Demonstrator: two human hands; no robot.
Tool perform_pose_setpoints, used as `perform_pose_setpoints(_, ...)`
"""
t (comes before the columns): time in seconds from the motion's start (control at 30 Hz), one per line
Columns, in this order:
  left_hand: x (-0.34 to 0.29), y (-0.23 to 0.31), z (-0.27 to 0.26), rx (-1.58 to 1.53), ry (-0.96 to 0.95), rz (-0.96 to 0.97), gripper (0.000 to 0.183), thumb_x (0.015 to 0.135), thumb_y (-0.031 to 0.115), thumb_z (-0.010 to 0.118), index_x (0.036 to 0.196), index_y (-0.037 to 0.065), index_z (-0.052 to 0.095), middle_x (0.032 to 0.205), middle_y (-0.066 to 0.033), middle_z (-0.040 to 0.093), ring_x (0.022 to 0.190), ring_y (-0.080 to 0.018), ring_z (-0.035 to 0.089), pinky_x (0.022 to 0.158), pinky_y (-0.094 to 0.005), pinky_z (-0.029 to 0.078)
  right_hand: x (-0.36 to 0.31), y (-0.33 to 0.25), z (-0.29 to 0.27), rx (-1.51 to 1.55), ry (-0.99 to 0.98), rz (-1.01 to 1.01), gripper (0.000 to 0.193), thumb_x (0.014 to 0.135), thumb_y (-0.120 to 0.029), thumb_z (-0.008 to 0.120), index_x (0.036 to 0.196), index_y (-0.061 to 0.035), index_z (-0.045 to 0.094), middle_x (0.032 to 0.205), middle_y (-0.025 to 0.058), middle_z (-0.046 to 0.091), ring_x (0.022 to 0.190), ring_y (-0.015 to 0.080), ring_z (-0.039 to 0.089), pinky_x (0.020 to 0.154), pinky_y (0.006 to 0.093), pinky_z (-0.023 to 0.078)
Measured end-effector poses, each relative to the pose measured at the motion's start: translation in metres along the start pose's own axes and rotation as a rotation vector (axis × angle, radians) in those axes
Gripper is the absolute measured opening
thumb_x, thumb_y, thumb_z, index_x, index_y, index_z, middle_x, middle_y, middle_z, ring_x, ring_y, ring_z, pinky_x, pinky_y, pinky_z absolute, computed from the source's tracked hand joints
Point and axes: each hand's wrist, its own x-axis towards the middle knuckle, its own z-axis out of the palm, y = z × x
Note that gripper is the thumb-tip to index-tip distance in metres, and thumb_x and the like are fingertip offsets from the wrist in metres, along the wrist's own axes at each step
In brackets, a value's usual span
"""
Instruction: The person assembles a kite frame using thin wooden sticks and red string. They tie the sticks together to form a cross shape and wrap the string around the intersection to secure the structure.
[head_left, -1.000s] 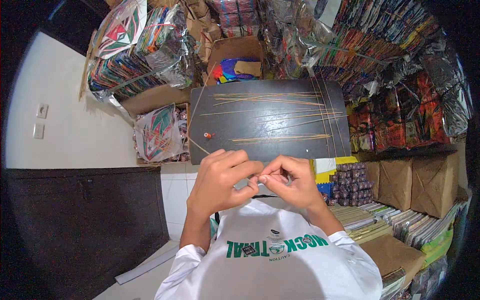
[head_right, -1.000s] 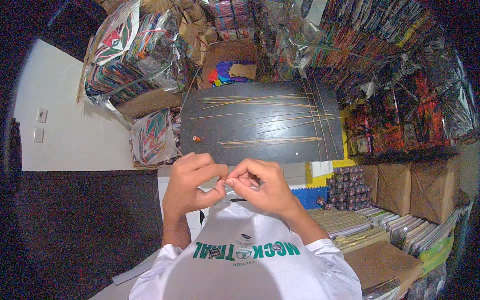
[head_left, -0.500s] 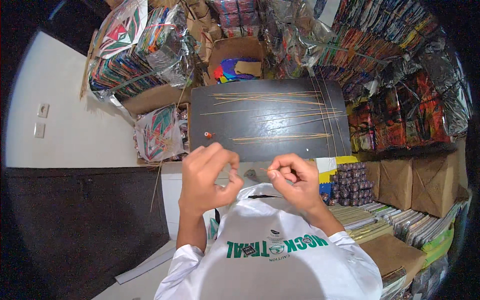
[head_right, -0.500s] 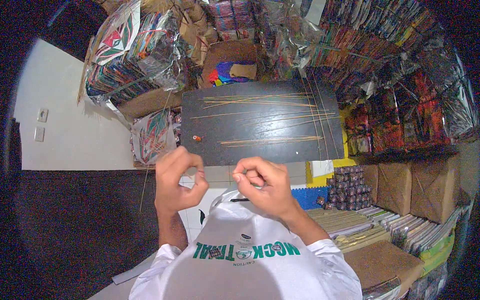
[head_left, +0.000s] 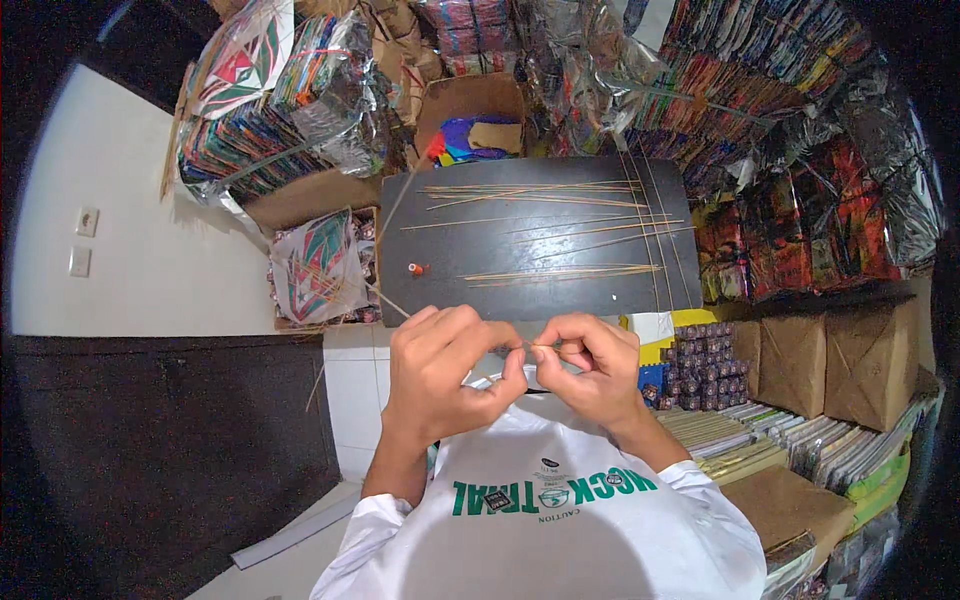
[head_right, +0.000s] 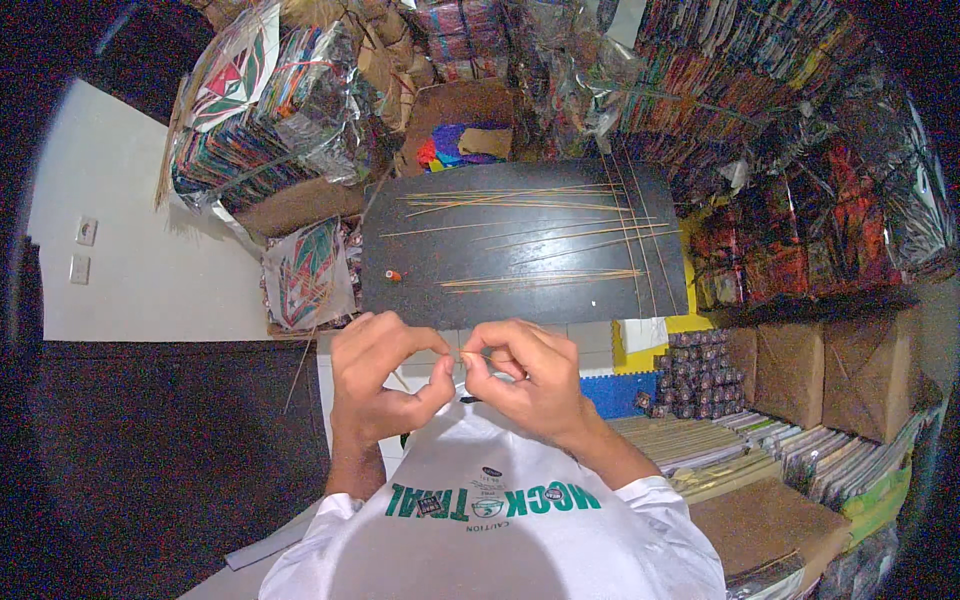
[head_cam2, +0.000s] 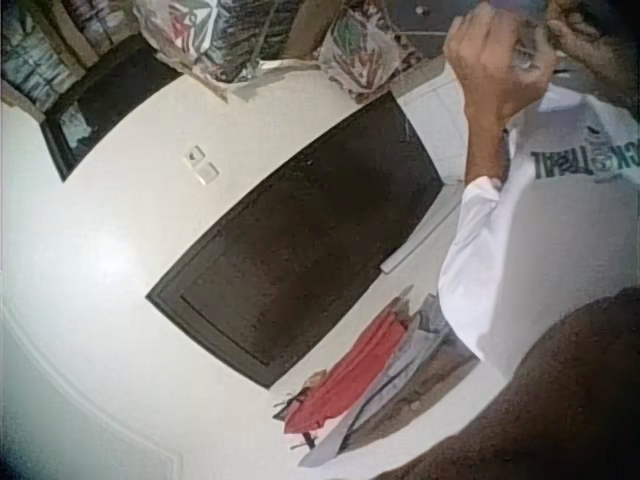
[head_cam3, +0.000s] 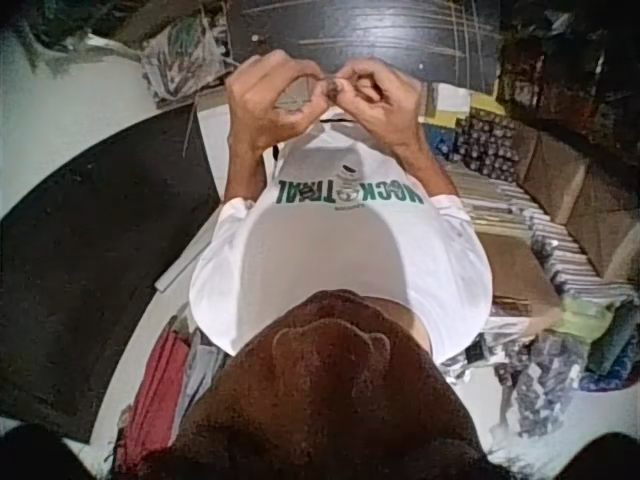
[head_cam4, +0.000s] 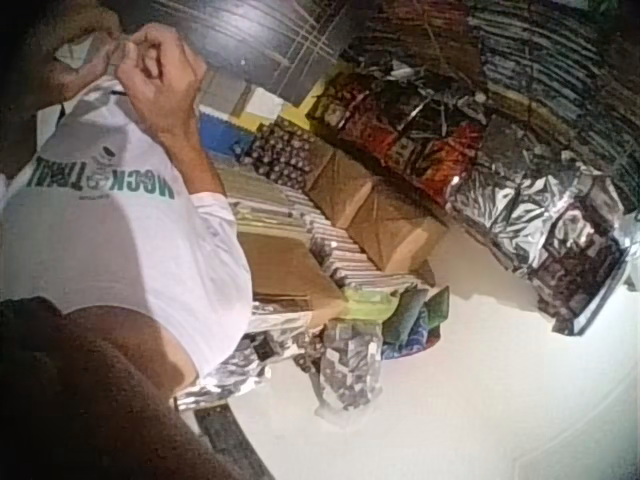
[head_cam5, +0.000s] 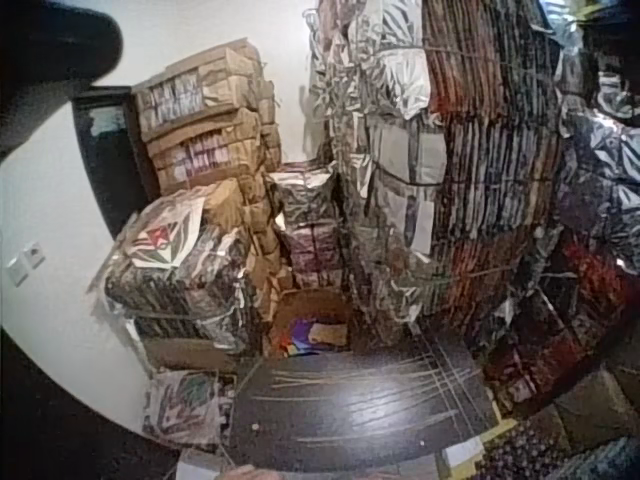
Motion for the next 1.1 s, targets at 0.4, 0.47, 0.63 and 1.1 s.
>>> perform_pose_setpoints(0.4, 0.000, -0.002, 0.001, -0.005, -0.035, 0.003, 0.018, 0.061, 0.006, 0.076, 0.078, 0.010, 0.070, 0.067, -0.0021, 0.062, 0.055, -0.0195, 0.055, 0.052, -0.0336, 0.039, 0.001, -0.004, -0.004, -0.016, -0.103, -0.001, 0.023, 0.074, -0.001, 0.078, 0.094, -0.0039, 0.068, 0.060, 0.0002, 0.048, 0.052, 0.0097, 0.044, 0.052, 0.0281, 0.040)
perform_pose_setpoints(0.47, 0.002, -0.002, -0.001, -0.008, -0.049, 0.005, 0.018, 0.061, 0.007, 0.076, 0.078, 0.010, 0.070, 0.068, -0.0020, 0.063, 0.055, -0.0195, 0.056, 0.052, -0.0336, 0.040, 0.001, -0.002, -0.004, -0.016, -0.112, 0.000, 0.023, 0.074, -0.001, 0.078, 0.095, -0.0038, 0.068, 0.060, 0.0002, 0.047, 0.052, 0.0100, 0.044, 0.052, 0.0284, 0.040)
perform_pose_setpoints(0.63, 0.004, -0.003, -0.001, -0.012, -0.063, 0.015, 0.018, 0.060, 0.008, 0.076, 0.077, 0.011, 0.070, 0.068, -0.0017, 0.062, 0.056, -0.0196, 0.056, 0.053, -0.0344, 0.041, 0.003, -0.004, -0.004, 0.026, -0.142, 0.035, 0.022, 0.076, -0.002, 0.077, 0.096, -0.0044, 0.068, 0.060, 0.0002, 0.046, 0.052, 0.0096, 0.044, 0.051, 0.0285, 0.039)
perform_pose_setpoints(1.1, 0.007, -0.012, -0.012, 0.043, -0.022, -0.016, 0.017, 0.057, 0.006, 0.070, 0.073, 0.010, 0.064, 0.066, -0.0029, 0.056, 0.054, -0.0217, 0.052, 0.052, -0.0345, 0.038, 0.000, 0.002, -0.007, 0.093, -0.142, 0.149, 0.017, 0.078, -0.001, 0.074, 0.093, -0.0054, 0.067, 0.054, -0.0053, 0.030, 0.048, 0.0046, 0.030, 0.047, 0.0247, 0.028)
